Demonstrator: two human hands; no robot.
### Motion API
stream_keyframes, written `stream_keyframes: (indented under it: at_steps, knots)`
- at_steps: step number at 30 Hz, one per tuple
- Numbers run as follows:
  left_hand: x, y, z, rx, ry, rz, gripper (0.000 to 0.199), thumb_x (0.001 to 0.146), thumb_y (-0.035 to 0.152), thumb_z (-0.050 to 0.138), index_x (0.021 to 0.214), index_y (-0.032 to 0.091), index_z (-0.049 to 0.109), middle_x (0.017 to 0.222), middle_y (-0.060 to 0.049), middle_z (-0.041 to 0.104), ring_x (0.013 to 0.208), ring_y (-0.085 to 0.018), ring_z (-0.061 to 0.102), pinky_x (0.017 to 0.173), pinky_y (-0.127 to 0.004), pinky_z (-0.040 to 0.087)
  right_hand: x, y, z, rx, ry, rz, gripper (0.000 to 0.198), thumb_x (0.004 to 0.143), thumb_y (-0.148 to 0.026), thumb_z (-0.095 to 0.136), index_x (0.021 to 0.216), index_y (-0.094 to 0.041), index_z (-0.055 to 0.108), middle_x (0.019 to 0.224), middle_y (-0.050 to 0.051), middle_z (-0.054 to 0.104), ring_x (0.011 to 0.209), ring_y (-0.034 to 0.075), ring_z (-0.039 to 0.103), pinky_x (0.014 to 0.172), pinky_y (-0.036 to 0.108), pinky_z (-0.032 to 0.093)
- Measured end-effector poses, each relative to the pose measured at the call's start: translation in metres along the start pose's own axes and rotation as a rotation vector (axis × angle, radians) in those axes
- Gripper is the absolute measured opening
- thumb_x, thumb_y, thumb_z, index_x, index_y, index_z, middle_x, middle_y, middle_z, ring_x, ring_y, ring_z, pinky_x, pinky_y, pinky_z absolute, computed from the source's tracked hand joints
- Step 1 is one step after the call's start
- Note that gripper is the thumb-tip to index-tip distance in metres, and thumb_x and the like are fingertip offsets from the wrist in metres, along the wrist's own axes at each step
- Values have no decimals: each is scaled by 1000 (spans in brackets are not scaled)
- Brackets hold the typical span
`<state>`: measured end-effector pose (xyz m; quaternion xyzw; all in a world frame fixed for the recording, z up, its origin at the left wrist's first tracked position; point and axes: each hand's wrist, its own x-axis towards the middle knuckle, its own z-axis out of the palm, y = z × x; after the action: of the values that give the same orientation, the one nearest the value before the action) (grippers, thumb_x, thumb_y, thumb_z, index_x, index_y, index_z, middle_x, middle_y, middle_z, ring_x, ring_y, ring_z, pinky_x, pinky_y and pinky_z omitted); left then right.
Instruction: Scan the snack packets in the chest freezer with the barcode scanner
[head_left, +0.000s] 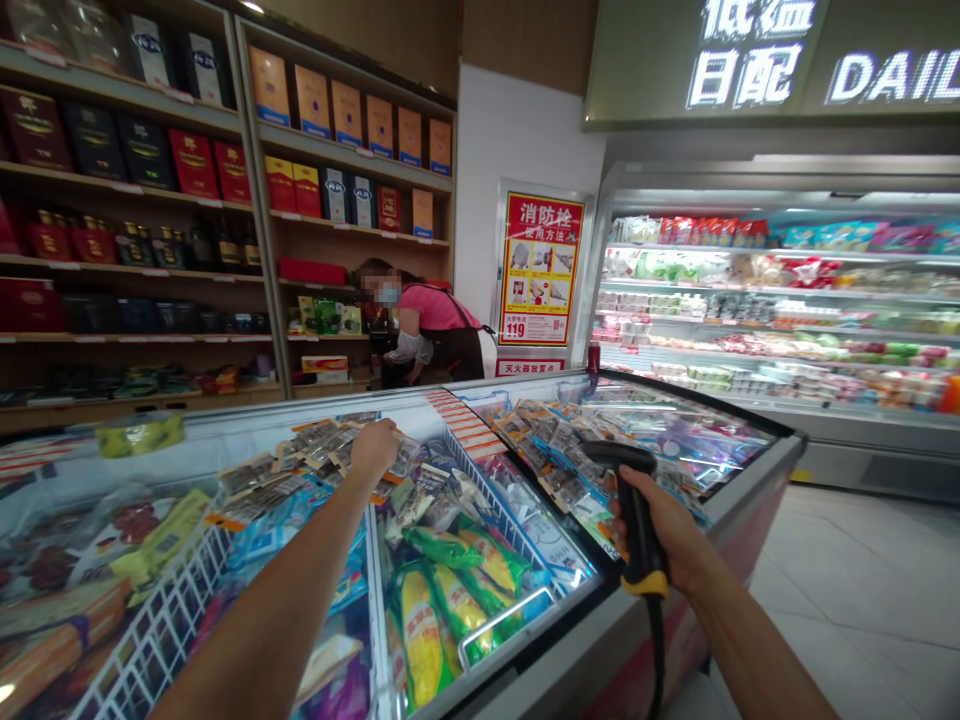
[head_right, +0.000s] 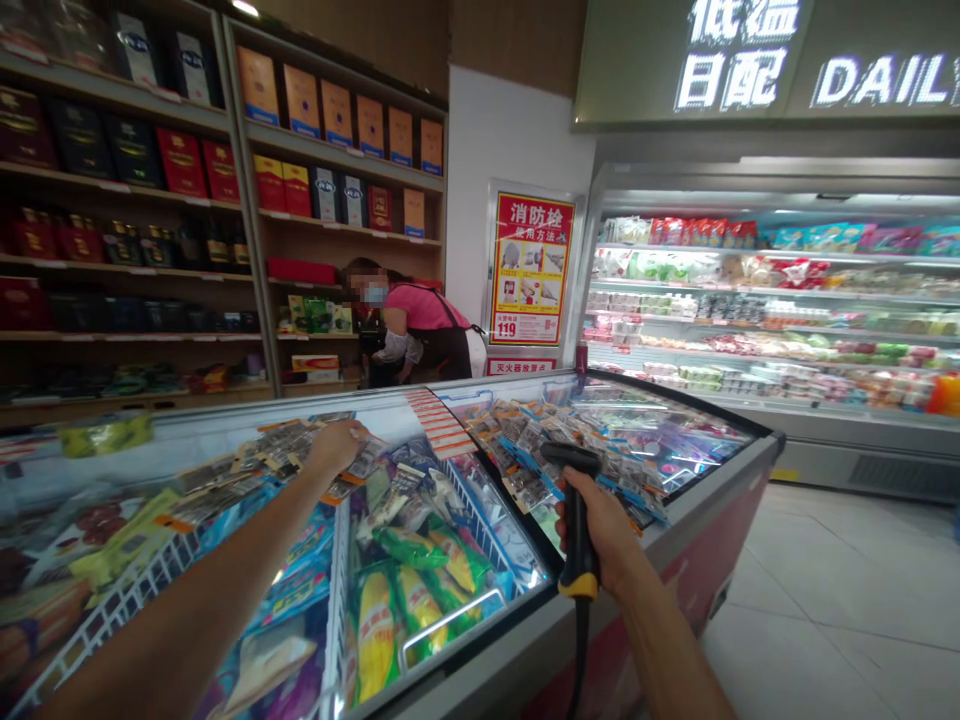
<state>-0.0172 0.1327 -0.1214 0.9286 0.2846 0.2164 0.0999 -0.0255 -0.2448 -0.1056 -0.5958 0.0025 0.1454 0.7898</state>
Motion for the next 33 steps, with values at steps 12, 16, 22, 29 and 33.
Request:
stream_keyframes:
  at_steps: [12,16,22,29,33]
  knots:
    - [-27,9,12,283,89,293,33,79,25,34,101,22,59,117,-11,49,112,-30,38,90,-49,27,-3,-5,-6,29,20,-12,19,73,-36,52,71,-17,50,43,-4,48,30,8,44,27,18,35]
    - [-26,9,26,345,-82,300,39,76,42,40,107,23,56,118,-12,49,118,-32,30,91,-55,20,-1,-3,-6,4,11,-19,20,71,-37,54,70,-17,50,43,-4,48,31,9,45,28,19,36]
    - [-17,-13,11,390,-201,252,36,76,41,41,100,23,60,110,-13,54,110,-32,40,88,-54,24,-2,-7,-8,25,1,-42,19,73,-36,52,70,-18,48,43,-5,49,30,8,44,28,18,34]
    - [-17,91,21,-15,-114,286,35,76,34,41,105,19,55,110,-10,56,101,-22,50,84,-32,36,-1,-8,-4,23,2,-41,18,73,-35,52,71,-17,50,43,-4,49,30,8,44,28,18,35]
    - [-23,179,46,-410,-156,244,28,76,34,42,92,18,60,96,-8,62,92,-20,55,75,-27,39,-5,-10,-9,27,42,-21,19,73,-36,52,71,-17,51,43,-4,49,30,8,44,28,19,36]
